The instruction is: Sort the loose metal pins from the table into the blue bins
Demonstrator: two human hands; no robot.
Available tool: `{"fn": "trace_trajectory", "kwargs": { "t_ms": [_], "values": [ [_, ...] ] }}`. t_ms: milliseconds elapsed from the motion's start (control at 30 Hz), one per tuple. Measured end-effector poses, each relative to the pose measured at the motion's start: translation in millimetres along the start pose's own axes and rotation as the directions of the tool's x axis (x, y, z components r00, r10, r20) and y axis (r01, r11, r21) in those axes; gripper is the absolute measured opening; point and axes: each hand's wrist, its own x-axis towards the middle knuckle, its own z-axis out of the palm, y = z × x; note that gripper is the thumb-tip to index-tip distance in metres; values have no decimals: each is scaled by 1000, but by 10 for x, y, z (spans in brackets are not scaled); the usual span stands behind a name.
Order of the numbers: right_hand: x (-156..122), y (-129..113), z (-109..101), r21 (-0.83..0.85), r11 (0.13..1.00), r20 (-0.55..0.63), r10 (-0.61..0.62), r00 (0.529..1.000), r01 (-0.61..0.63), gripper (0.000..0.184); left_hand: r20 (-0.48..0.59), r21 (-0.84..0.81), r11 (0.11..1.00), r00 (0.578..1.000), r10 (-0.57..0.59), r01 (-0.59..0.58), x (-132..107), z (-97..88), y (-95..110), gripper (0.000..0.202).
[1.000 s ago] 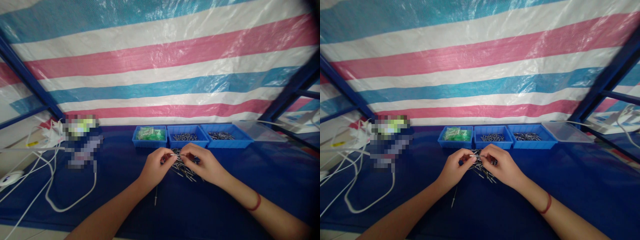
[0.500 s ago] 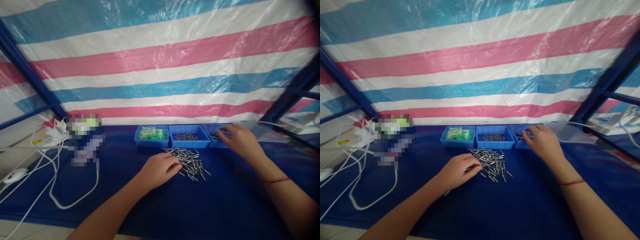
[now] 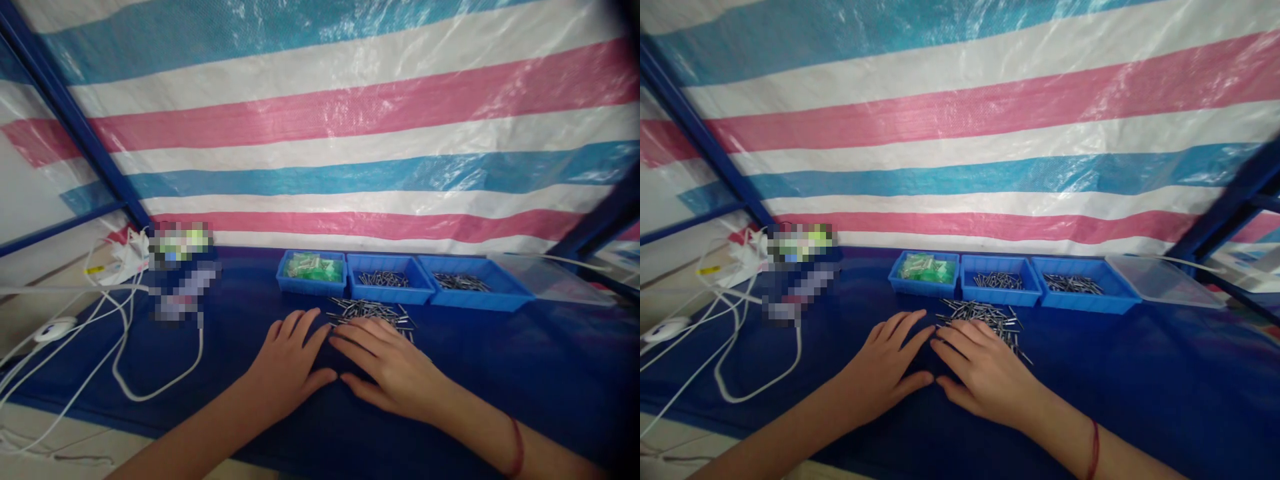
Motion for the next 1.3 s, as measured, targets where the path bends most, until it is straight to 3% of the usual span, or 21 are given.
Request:
{"fn": "trace_trajectory", "kwargs": {
  "t_ms": [133,233,367,533,733,900,1033,1167,1300],
  "values": [
    [-38,-38,113,-21,1000,6,22,1000,-22,37,-22,1,999,999,-45,45,-291,219,-91,50],
    [-51,-26,132,-72,994,-20,85,996,-86,32,-105,-17,994,988,-109,108,-348,248,-77,39],
    [-58,-21,120,-112,988,9,112,994,-110,20,-132,-25,986,977,-165,163,-299,229,-22,32],
    [-66,-7,117,-123,990,14,71,997,-68,15,-128,-110,989,985,-112,98,-252,313,-29,32],
    [104,27,149,-152,987,-30,43,999,-47,27,-120,-226,971,987,-107,78,-242,338,-50,32],
    [227,81,229,-144,987,71,87,994,-76,15,-44,-367,917,982,-182,154,-58,233,-43,30],
    [241,160,176,-182,981,84,79,993,-63,7,47,-545,817,980,-194,188,239,170,-52,24],
    [235,284,-2,-98,977,26,194,981,-190,9,33,-782,589,957,-287,203,583,191,-46,21],
    [180,364,-87,64,954,-18,293,956,-291,11,9,-909,369,895,-447,193,827,271,34,23]
  ]
}}
